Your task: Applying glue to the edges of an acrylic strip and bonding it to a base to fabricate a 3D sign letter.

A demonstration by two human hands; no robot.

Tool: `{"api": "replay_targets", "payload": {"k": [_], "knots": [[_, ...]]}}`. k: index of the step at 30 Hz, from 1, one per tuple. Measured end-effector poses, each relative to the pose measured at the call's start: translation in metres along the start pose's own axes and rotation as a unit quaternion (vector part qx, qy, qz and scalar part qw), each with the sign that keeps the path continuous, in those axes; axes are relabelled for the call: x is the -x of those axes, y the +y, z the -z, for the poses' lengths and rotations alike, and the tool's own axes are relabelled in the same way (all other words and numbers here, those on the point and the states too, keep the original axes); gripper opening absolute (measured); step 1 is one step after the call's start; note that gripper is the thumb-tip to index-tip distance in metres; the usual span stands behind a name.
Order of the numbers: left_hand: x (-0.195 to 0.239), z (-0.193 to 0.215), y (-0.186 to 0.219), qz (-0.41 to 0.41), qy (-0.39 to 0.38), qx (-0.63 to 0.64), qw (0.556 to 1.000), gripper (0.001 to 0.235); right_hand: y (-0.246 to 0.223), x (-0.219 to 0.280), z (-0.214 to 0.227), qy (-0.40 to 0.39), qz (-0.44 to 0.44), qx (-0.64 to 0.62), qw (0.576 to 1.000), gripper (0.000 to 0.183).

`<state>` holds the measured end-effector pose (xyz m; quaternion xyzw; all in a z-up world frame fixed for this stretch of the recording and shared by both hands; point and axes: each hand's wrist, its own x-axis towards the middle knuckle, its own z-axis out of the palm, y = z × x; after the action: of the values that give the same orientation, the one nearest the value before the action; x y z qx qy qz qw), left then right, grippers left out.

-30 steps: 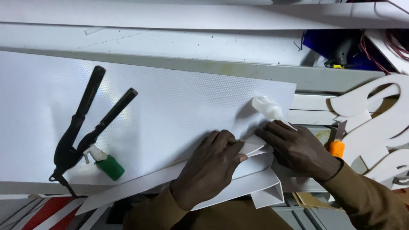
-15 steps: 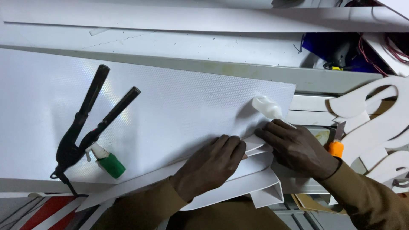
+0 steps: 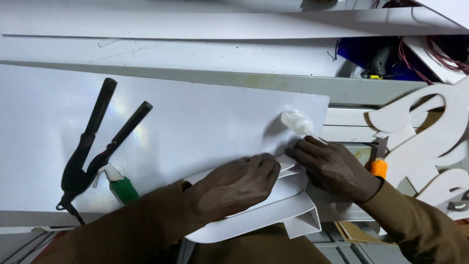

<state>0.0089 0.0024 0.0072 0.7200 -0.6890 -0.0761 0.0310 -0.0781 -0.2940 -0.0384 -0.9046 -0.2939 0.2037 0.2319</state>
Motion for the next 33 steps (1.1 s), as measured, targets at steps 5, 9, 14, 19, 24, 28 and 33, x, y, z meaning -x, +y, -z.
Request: {"api": "replay_targets", "payload": {"k": [5, 9, 14, 19, 24, 28, 33], "knots": [[0.001, -0.011, 0.006, 0.07, 0.114, 0.107, 0.985, 0.026, 0.003, 0.001, -0.003, 0.007, 0.003, 0.01, 1.0, 0.058], [-0.006, -0.021, 0.007, 0.078, 0.133, 0.067, 0.986, 0.016, 0.004, 0.002, -0.007, 0.012, 0.011, 0.009, 1.0, 0.052], [-0.005, -0.034, 0.014, 0.063, 0.108, 0.156, 0.98, 0.026, 0.001, -0.002, -0.001, 0.036, 0.014, -0.002, 0.999, 0.058], [-0.002, -0.034, 0.014, 0.095, 0.105, 0.24, 0.96, 0.027, 0.004, 0.002, -0.007, 0.042, 0.013, -0.003, 0.999, 0.059], [-0.014, -0.025, 0.007, 0.18, 0.13, 0.438, 0.871, 0.019, 0.003, 0.001, -0.006, 0.057, 0.013, 0.002, 0.998, 0.052], [-0.019, -0.008, -0.001, 0.265, 0.035, 0.532, 0.803, 0.039, -0.001, 0.001, -0.005, 0.043, 0.003, 0.008, 0.999, 0.051], [-0.028, -0.009, -0.007, 0.262, -0.016, 0.552, 0.791, 0.042, -0.001, -0.001, 0.0, 0.033, 0.009, -0.001, 0.999, 0.052]]}}
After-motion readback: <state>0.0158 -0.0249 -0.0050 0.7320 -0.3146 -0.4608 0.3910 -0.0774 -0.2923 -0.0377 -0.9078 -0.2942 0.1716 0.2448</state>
